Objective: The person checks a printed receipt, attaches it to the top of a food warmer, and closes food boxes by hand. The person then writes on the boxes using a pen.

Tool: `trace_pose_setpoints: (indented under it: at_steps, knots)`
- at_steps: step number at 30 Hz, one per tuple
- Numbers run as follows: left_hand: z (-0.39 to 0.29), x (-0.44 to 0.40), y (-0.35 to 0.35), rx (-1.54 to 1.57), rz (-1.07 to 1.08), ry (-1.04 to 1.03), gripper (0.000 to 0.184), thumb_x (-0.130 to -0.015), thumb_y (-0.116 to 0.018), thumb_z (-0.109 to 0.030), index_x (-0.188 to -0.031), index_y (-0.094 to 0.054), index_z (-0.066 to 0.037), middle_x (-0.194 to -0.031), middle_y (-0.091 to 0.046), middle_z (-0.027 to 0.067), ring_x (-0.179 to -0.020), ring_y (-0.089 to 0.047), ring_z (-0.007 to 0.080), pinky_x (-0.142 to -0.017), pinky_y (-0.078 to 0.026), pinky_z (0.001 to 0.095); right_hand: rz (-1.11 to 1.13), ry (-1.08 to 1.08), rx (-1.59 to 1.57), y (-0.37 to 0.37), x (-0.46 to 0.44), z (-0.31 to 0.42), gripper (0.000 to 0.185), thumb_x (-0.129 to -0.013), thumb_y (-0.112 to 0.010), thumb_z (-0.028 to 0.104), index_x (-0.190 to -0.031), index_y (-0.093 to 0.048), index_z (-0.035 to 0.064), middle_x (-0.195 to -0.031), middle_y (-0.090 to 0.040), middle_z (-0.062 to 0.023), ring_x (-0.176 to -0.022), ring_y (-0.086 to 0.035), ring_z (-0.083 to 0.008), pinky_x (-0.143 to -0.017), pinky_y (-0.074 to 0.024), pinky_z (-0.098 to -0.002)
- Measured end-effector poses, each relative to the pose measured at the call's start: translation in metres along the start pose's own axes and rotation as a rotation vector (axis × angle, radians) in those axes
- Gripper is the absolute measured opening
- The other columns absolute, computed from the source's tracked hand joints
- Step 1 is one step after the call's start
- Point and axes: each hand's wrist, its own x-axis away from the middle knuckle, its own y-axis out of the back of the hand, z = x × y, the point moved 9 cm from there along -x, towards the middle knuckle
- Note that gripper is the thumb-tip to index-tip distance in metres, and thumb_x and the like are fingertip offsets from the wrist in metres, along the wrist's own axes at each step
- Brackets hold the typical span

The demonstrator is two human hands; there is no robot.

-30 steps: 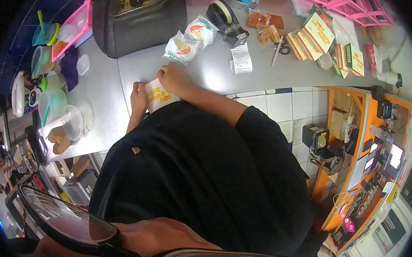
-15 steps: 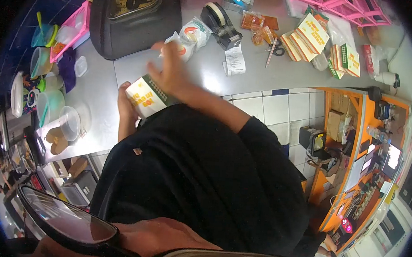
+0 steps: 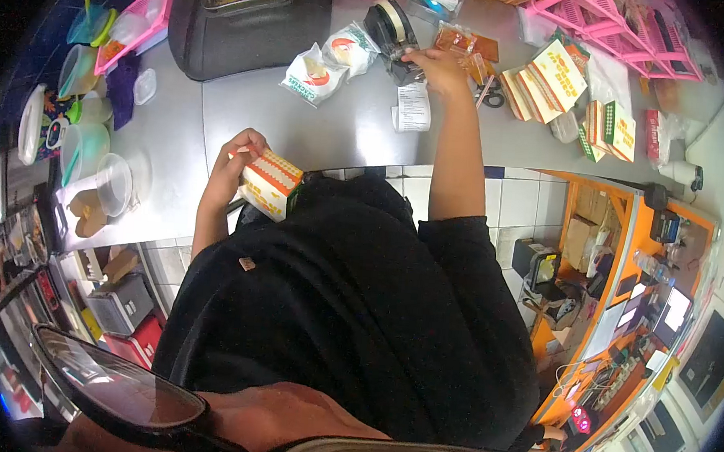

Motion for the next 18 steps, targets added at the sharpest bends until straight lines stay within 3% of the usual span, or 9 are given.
trace_pose_setpoints:
  at_steps: [3,4,6,7,9,10,12,13,18]
  knots:
    - [0.0,0.001,-0.011,-0.039,0.042,-0.01,0.009,-0.08,-0.048,-0.012,-0.085,-0.052,-0.006,-0.083,-0.052,0.0005,-0.079,-0.048,0.0092,-0.072,-0.038,0.0219,0.146,0.063,-0.264,-0.008,-0.013,-0.024,0.031,-0.09,-0.066,0.037,-0.101,-0.072,0.0089,-0.107,-0.065,-0.0098,-0.105,-0.056,-0.0181,-0.086,-0.0467,-0.0444]
    - [0.001,0.001,-0.014,-0.029,0.058,0.004,0.009,-0.079,-0.048,-0.012,-0.085,-0.052,-0.006,-0.084,-0.052,0.001,-0.081,-0.049,0.0097,-0.074,-0.038,0.0223,0.149,0.067,-0.264,-0.006,-0.014,-0.038,0.031,-0.09,-0.066,0.037,-0.101,-0.072,0.0089,-0.107,-0.065,-0.0098,-0.105,-0.056,-0.0181,-0.086,-0.0467,-0.0444]
    - [0.004,0.0,-0.014,-0.052,0.06,-0.031,0.009,-0.079,-0.049,-0.012,-0.085,-0.052,-0.006,-0.085,-0.053,0.0016,-0.082,-0.049,0.0104,-0.076,-0.038,0.023,0.354,0.238,-0.788,-0.01,-0.006,-0.044,0.02,-0.088,-0.069,0.025,-0.098,-0.072,0.0076,-0.103,-0.063,-0.0065,-0.101,-0.055,-0.0143,-0.088,-0.045,-0.0404]
    - [0.002,-0.001,-0.016,-0.073,0.066,-0.064,0.009,-0.078,-0.05,-0.012,-0.084,-0.052,-0.006,-0.085,-0.054,0.0022,-0.084,-0.05,0.0112,-0.078,-0.039,0.0236,0.361,0.24,-0.784,-0.009,-0.004,-0.051,0.02,-0.088,-0.069,0.025,-0.098,-0.072,0.0076,-0.103,-0.063,-0.0065,-0.101,-0.055,-0.0143,-0.088,-0.045,-0.0404]
    - [0.001,0.0,-0.02,-0.043,0.077,-0.066,0.009,-0.078,-0.05,-0.012,-0.084,-0.052,-0.006,-0.086,-0.054,0.0027,-0.085,-0.05,0.0117,-0.079,-0.039,0.0241,0.133,0.422,-0.312,0.007,0.008,-0.053,0.018,-0.082,-0.074,0.02,-0.089,-0.073,0.0042,-0.098,-0.062,-0.0065,-0.098,-0.057,-0.0154,-0.089,-0.045,-0.0373]
    - [0.001,0.001,-0.024,-0.017,0.094,-0.07,0.008,-0.077,-0.051,-0.012,-0.083,-0.052,-0.006,-0.086,-0.055,0.0032,-0.086,-0.051,0.0123,-0.081,-0.039,0.0246,0.139,0.422,-0.312,0.006,0.011,-0.05,0.018,-0.082,-0.074,0.02,-0.089,-0.073,0.0042,-0.098,-0.062,-0.0065,-0.098,-0.057,-0.0154,-0.089,-0.045,-0.0373]
    - [0.001,0.002,-0.026,-0.016,0.081,-0.076,0.008,-0.077,-0.051,-0.012,-0.083,-0.051,-0.006,-0.086,-0.055,0.0033,-0.086,-0.051,0.0125,-0.081,-0.039,0.025,-0.136,0.535,0.536,0.013,0.02,-0.026,0.022,-0.087,-0.069,0.017,-0.093,-0.067,-0.004,-0.101,-0.062,-0.0072,-0.092,-0.062,-0.0159,-0.083,-0.0494,-0.0272]
    - [0.0,0.001,-0.027,-0.017,0.074,-0.086,0.008,-0.076,-0.052,-0.012,-0.082,-0.051,-0.006,-0.087,-0.056,0.0034,-0.086,-0.051,0.0126,-0.081,-0.039,0.0253,-0.134,0.542,0.533,0.014,0.023,-0.015,0.022,-0.087,-0.069,0.017,-0.093,-0.067,-0.004,-0.101,-0.062,-0.0072,-0.092,-0.062,-0.0159,-0.083,-0.0494,-0.0272]
    - [-0.003,0.003,-0.035,0.037,0.121,-0.137,0.009,-0.075,-0.053,-0.007,-0.083,-0.048,-0.007,-0.086,-0.055,0.0031,-0.087,-0.051,0.0126,-0.08,-0.04,0.0261,0.495,0.528,0.299,-0.048,0.058,0.043,0.02,-0.087,-0.068,0.02,-0.091,-0.069,0.0005,-0.084,-0.068,-0.0027,-0.079,-0.06,-0.0087,-0.069,-0.0464,-0.0236]
